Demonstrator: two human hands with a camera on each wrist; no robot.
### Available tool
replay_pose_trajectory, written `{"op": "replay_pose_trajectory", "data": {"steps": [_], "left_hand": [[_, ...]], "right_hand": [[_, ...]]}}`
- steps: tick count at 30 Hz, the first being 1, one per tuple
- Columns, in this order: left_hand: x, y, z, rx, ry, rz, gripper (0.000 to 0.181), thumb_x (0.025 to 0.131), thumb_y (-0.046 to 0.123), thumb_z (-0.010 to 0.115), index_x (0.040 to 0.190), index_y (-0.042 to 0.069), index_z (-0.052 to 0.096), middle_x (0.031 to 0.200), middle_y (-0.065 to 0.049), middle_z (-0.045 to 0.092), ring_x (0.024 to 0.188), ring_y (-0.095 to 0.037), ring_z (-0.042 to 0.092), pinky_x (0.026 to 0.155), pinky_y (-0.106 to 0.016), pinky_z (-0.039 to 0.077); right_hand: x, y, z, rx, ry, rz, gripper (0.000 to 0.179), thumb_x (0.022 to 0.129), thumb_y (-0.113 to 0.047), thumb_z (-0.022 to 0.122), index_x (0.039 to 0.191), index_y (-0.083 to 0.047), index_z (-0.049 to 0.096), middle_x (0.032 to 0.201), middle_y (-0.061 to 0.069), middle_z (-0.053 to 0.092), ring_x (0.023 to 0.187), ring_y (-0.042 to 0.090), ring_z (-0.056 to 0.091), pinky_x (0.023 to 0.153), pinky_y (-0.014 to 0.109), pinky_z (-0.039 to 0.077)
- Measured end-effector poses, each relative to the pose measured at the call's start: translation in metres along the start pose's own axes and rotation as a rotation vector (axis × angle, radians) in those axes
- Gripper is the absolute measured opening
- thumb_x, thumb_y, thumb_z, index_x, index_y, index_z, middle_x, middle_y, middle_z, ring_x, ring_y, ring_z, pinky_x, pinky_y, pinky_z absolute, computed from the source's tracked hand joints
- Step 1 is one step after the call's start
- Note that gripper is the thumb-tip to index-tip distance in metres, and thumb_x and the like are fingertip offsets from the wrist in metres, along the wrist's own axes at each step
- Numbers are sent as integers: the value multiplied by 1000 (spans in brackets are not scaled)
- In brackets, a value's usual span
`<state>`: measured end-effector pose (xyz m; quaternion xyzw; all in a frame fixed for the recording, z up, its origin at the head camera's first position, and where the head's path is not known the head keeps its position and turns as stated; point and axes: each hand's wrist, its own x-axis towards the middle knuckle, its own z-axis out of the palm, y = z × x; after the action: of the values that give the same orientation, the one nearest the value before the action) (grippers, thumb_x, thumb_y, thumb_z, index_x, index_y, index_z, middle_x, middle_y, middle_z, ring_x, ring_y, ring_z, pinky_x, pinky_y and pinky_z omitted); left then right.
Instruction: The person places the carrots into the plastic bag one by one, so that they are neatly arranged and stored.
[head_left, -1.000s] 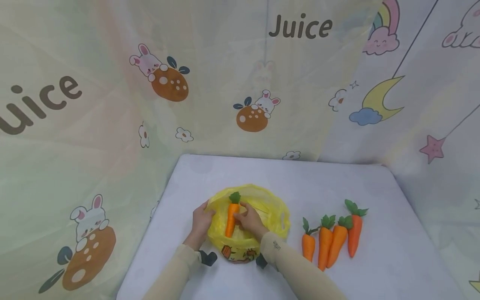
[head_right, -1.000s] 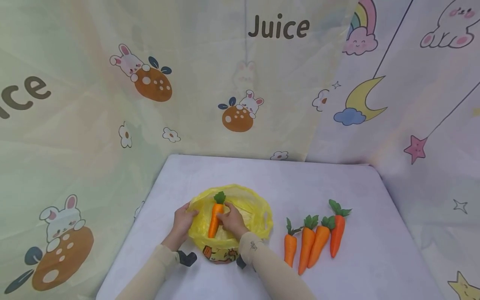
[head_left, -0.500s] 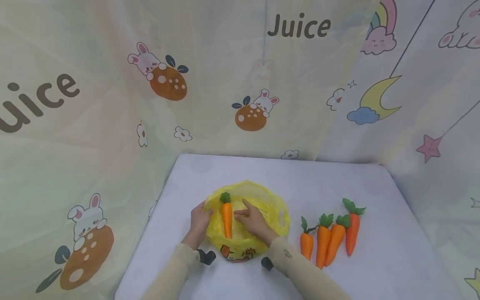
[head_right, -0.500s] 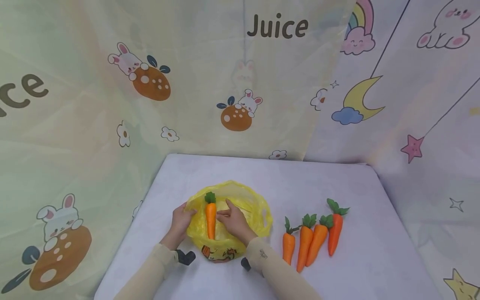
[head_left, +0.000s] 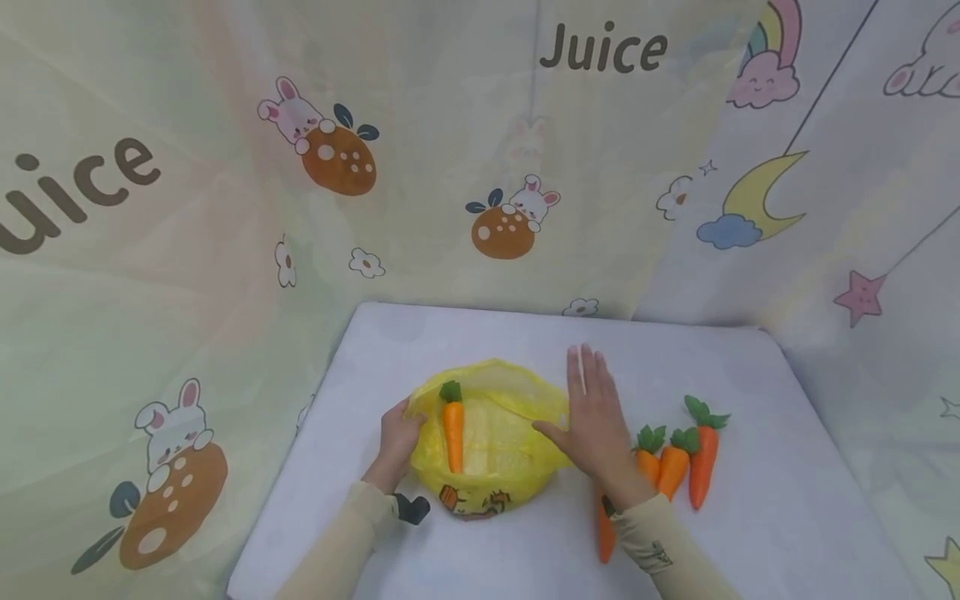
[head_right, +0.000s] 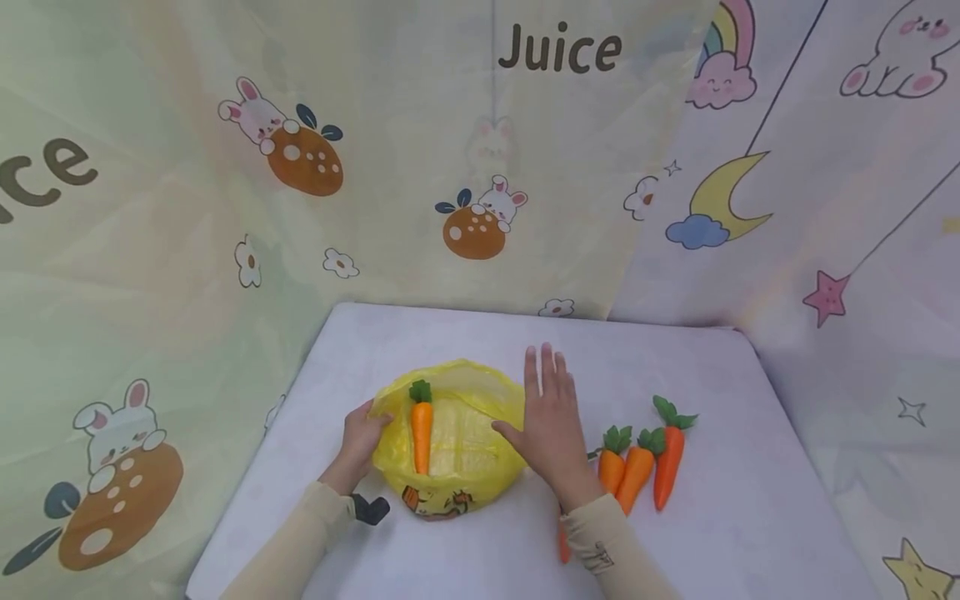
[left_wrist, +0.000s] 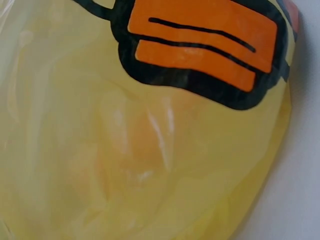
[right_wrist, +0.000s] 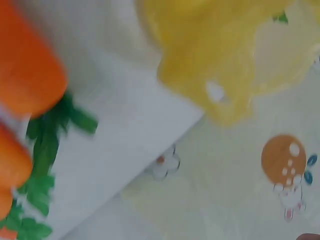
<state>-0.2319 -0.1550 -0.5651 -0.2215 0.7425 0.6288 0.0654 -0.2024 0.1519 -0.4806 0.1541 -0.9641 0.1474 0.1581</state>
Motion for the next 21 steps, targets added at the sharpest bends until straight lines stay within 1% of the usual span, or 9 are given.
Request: {"op": "replay_pose_trajectory", "data": {"steps": [2,4,7,10,12,15,17,18,21], "left_hand": [[-1,1,0,3,0,-6,58,98,4,50,154,1,37,158,-19,38,141,-38,39,115,-53,35],[-1,2,-1,6,-2,-5,58,99,5,50,155,1,36,158,-19,38,141,-38,39,115,-53,35],[-2,2,-1,17,0,1,57,99,5,50,154,1,37,157,-19,39,141,-38,39,114,-53,36],[-3,1,-1,34,-4,8,57,100,5,49,154,0,36,156,-21,40,140,-39,40,114,-53,37],[-4,0,-2,37,-5,7,57,99,5,49,154,0,36,155,-21,40,140,-39,40,113,-54,37],[-3,-1,-1,37,-6,6,57,100,5,49,155,0,36,155,-21,40,140,-40,40,113,-54,37],[-2,-3,-1,35,-5,6,57,99,5,49,155,0,36,156,-21,40,140,-40,40,113,-54,37],[-2,-3,-1,35,-4,6,57,99,5,49,154,0,36,156,-21,40,140,-39,40,113,-54,37],[-2,-2,-2,38,2,4,57,99,5,49,154,0,37,155,-20,40,140,-39,41,113,-54,37]], "right_hand": [[-5,10,-11,-33,20,41,136,69,-51,89,160,2,3,166,26,6,151,45,8,120,59,17],[-12,20,-19,-40,19,91,140,67,-51,91,160,3,1,166,26,3,151,46,7,119,61,18],[-25,31,-26,-3,-28,196,141,67,-49,92,159,5,-1,166,28,2,150,47,9,116,63,22],[-37,39,-27,67,-136,326,140,70,-51,89,157,8,-2,162,33,8,145,51,19,112,66,29],[-45,43,-23,123,-231,414,143,68,-61,86,156,11,0,159,37,13,141,54,26,108,67,33],[-56,47,-16,182,-369,524,147,65,-74,80,154,15,4,154,42,18,137,58,29,107,69,33],[-63,50,-13,203,-434,559,149,62,-80,76,153,18,9,153,44,20,137,58,28,109,68,32],[-66,50,-12,208,-454,573,147,62,-80,76,151,19,13,151,44,25,135,57,31,108,68,33],[-72,54,-7,216,-478,588,138,62,-79,77,146,19,28,141,41,43,125,52,46,102,65,42]]}}
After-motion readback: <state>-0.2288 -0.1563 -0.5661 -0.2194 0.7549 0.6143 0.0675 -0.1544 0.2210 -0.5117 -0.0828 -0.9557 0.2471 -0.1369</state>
